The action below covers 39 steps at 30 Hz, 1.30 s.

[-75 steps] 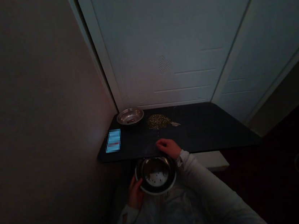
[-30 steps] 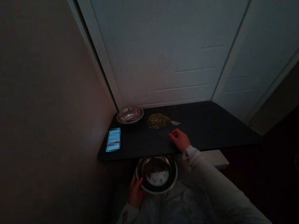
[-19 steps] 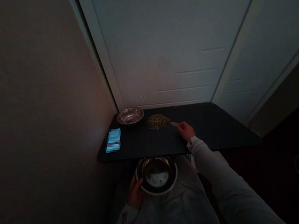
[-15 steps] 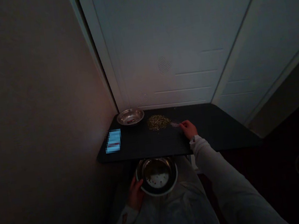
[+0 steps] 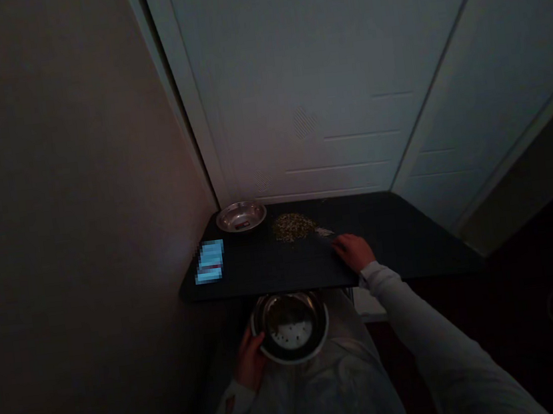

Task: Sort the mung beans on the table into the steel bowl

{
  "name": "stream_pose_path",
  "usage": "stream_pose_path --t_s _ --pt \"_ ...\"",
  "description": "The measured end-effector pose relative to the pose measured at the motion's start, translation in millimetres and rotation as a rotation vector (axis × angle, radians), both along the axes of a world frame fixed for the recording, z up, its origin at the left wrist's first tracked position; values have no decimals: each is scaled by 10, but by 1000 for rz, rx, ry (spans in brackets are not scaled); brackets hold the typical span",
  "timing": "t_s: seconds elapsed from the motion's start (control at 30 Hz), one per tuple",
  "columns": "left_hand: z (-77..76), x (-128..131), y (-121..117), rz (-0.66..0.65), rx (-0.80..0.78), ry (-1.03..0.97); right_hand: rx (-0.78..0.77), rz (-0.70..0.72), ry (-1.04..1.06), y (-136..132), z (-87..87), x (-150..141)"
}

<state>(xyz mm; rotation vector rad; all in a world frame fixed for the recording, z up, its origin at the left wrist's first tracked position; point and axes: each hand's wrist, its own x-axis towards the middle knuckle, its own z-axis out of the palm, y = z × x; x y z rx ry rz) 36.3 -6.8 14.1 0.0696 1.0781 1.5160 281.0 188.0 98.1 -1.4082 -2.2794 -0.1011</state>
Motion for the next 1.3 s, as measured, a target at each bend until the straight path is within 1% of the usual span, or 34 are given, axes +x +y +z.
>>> stream_pose_path --t_s 0.07,0.1,0.2,0.27,0.37,0.47,0.57,0.7,0.87,1.0,1.13,1.3 --pt "-6 -2 -1 2 -4 -2 9 -22 38 32 0 -29" --pt "-10 -2 -2 -2 -4 -1 12 -27 90 40 -4 -47" --pt "-16 1 -4 -8 0 2 8 -42 332 32 -30 -138" --pt "-14 4 -4 -1 6 -2 -30 -38 472 16 -50 -233" --pt "3 8 -5 4 13 11 -125 -8 576 27 -74 -407" --pt "27 13 -8 -9 21 50 -168 -64 640 88 -87 -566" --pt "43 18 -15 -16 17 55 -182 -97 671 154 -95 -672" --pt "56 26 -24 -2 -19 44 -190 -73 651 183 -105 -740" --pt "66 28 -21 0 2 25 -219 -26 630 156 -116 -754" --pt "39 23 -13 -5 5 49 -268 31 609 130 -130 -762" --pt "15 17 -10 -14 12 54 -302 58 613 100 -142 -784" --pt "37 20 -16 -33 33 39 -324 92 625 46 -143 -805"
